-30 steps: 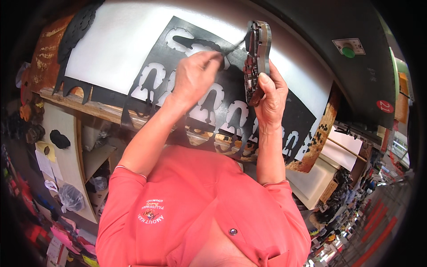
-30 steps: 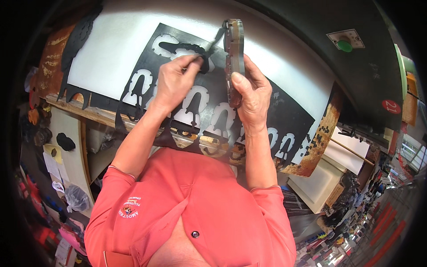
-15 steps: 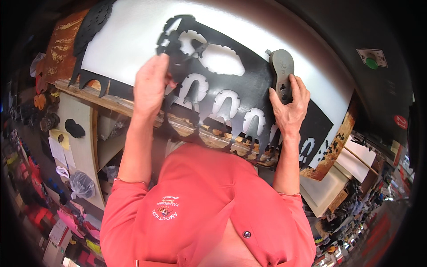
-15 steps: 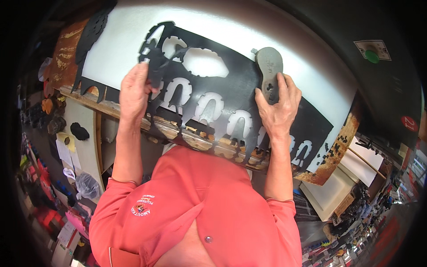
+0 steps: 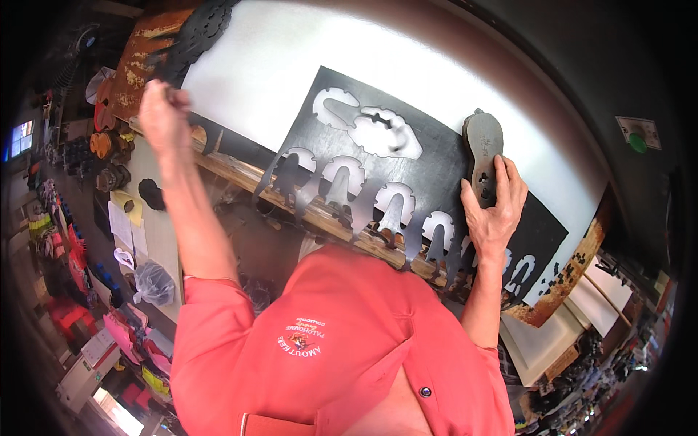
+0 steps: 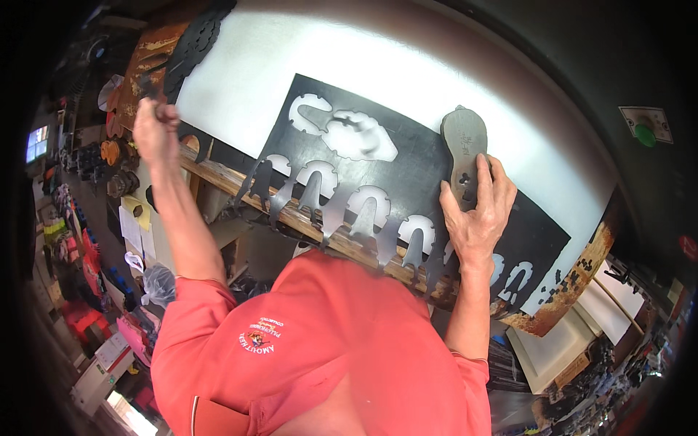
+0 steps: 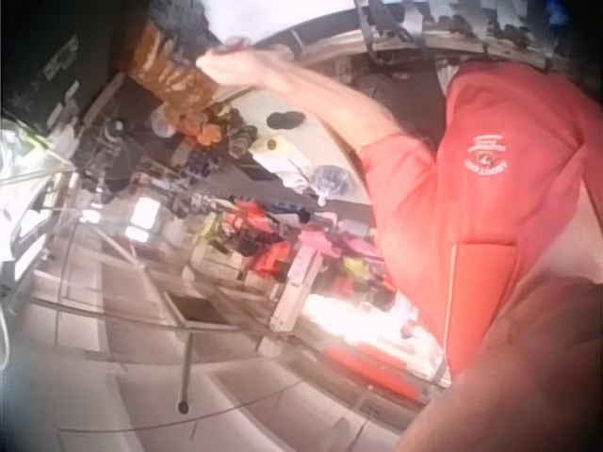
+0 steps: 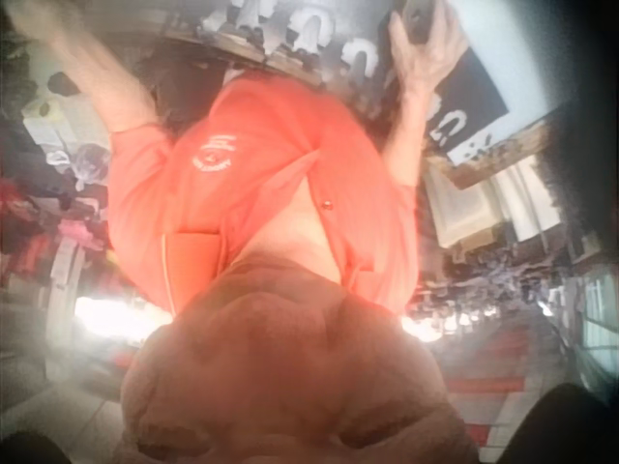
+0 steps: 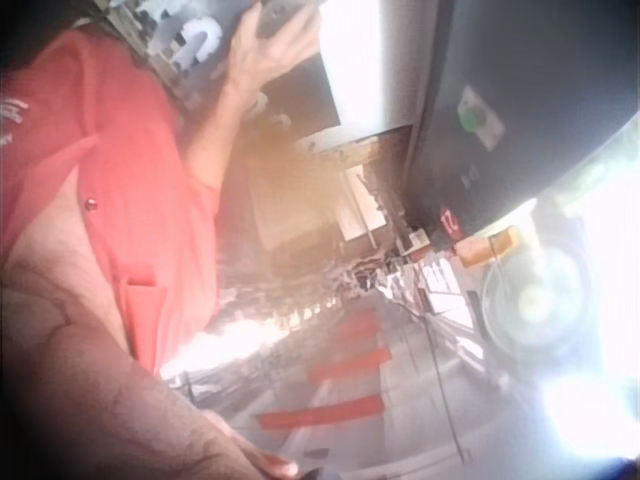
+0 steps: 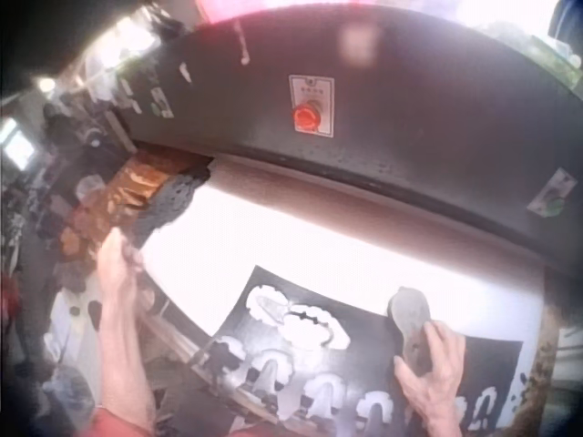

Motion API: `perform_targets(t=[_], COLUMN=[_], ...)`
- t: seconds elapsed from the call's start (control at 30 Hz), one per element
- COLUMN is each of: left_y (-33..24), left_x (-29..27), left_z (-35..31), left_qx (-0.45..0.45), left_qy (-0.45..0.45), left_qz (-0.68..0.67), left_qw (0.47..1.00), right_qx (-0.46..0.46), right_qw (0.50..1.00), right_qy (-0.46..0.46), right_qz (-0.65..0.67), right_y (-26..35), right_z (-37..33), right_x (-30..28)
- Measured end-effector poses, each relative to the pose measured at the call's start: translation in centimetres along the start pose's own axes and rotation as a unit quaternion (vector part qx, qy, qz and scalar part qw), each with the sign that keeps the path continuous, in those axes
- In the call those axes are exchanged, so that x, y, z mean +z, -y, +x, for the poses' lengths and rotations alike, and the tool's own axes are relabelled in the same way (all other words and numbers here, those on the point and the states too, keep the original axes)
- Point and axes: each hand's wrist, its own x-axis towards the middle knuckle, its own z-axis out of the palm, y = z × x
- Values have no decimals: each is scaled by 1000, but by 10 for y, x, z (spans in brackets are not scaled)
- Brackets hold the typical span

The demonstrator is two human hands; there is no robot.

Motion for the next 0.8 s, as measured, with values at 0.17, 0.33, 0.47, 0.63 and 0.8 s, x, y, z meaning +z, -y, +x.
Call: perform_targets(t=[0.17,0.33,0.47,0.63,0.8], left_y=[0,0,5,52,86], left_x=[-31,12,57,78,65], left_z=[38,36,56,101,142], left_qx=[38,97,72,26,42], left_qy=[79,173,191,167,65], left_qz=[147,221,89,178,324], left_qw=[985,955,975,969,943], right_qx=[2,-6,1,0,-11], right_qw=[1000,1000,1000,1000,1000], right_qy=[-5,-5,-3,-5,-10], right_qz=[-9,-15,-18,-16,-7], right_y=[0,1,1,1,4], right_z=[3,4,3,3,6], right_x=[1,2,2,2,1])
